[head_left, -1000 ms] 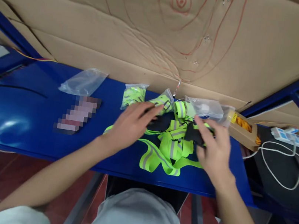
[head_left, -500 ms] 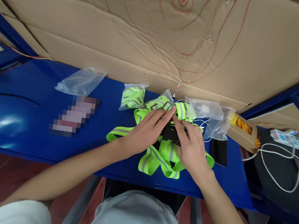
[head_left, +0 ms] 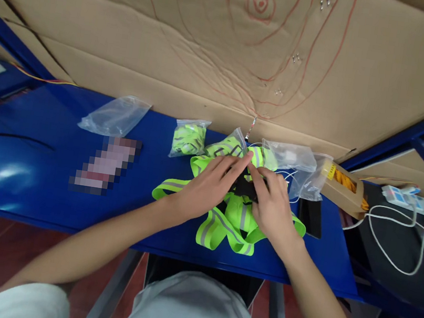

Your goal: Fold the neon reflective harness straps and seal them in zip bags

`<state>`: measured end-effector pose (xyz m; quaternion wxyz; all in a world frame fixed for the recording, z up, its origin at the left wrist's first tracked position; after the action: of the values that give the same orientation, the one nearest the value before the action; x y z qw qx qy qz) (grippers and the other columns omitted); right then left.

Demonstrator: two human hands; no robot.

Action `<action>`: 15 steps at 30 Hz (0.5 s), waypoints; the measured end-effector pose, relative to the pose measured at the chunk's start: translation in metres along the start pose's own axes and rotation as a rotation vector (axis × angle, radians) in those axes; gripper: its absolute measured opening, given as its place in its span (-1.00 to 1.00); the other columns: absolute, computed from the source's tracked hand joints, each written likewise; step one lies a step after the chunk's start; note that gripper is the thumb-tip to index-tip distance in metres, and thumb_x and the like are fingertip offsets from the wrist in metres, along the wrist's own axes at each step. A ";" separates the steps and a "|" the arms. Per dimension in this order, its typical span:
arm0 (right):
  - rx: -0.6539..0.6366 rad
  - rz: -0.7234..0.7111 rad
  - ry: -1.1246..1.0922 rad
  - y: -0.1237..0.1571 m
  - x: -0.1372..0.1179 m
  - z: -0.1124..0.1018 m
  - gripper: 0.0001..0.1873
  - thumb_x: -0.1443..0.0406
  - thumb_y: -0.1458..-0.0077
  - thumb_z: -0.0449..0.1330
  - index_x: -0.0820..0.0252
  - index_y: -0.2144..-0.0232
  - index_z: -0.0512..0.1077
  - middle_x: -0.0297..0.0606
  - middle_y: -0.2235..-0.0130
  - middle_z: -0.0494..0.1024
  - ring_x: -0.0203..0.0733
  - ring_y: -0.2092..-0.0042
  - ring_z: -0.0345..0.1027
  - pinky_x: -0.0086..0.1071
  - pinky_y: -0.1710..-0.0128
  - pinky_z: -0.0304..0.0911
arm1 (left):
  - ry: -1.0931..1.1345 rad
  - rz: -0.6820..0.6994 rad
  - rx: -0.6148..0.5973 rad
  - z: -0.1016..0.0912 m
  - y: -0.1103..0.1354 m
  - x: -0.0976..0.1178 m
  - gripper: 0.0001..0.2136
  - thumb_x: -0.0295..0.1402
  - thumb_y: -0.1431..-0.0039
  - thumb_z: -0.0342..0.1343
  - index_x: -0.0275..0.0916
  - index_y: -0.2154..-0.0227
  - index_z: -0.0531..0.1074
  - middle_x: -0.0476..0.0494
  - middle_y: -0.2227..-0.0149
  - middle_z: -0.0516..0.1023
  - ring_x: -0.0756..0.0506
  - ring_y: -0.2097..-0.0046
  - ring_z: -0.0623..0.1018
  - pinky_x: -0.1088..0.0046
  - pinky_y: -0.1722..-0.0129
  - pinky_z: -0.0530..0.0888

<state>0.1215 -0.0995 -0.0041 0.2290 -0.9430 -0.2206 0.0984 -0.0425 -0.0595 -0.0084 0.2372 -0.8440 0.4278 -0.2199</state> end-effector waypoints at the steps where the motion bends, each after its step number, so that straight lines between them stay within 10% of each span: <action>1: -0.007 0.008 -0.012 -0.001 0.000 0.003 -0.11 0.59 -0.01 -0.01 0.23 -0.41 0.17 0.04 -0.12 0.42 0.11 -0.03 0.30 0.00 -0.05 0.34 | 0.014 -0.008 -0.002 0.003 -0.001 0.001 -0.18 -0.67 -0.26 -0.20 -0.23 -0.52 -0.36 -0.41 -0.17 0.42 -0.27 -0.18 0.46 0.05 -0.22 0.44; 10: 0.040 0.062 -0.371 -0.016 0.013 -0.015 -0.04 0.55 0.09 0.03 0.15 -0.41 0.11 -0.04 -0.16 0.46 0.09 -0.18 0.33 0.07 -0.22 0.28 | 0.445 -0.077 -0.071 -0.024 -0.009 -0.005 -0.05 -0.31 -0.30 0.21 -0.13 -0.52 -0.35 -0.47 -0.41 0.21 -0.37 -0.45 0.23 -0.10 -0.42 0.19; 15: 0.141 0.173 -0.847 -0.036 0.024 -0.046 -0.22 0.49 0.05 0.19 0.08 -0.26 0.27 -0.21 -0.04 0.57 -0.08 -0.09 0.48 -0.14 -0.15 0.38 | 0.888 -0.210 -0.219 -0.050 -0.026 -0.022 -0.09 -0.09 0.00 0.50 -0.13 -0.37 0.22 -0.35 -0.31 0.42 -0.33 -0.30 0.47 0.08 -0.31 0.40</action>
<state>0.1420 -0.0776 0.0512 0.1729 -0.8164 -0.2079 0.5103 -0.0672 -0.0382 0.0422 -0.0826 -0.7271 0.4210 -0.5360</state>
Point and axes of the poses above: each hand's wrist, its own y-axis away from the middle knuckle, its own z-axis out of the palm, x = y × z, the point moved 4 cm from there along -y, towards the middle knuckle
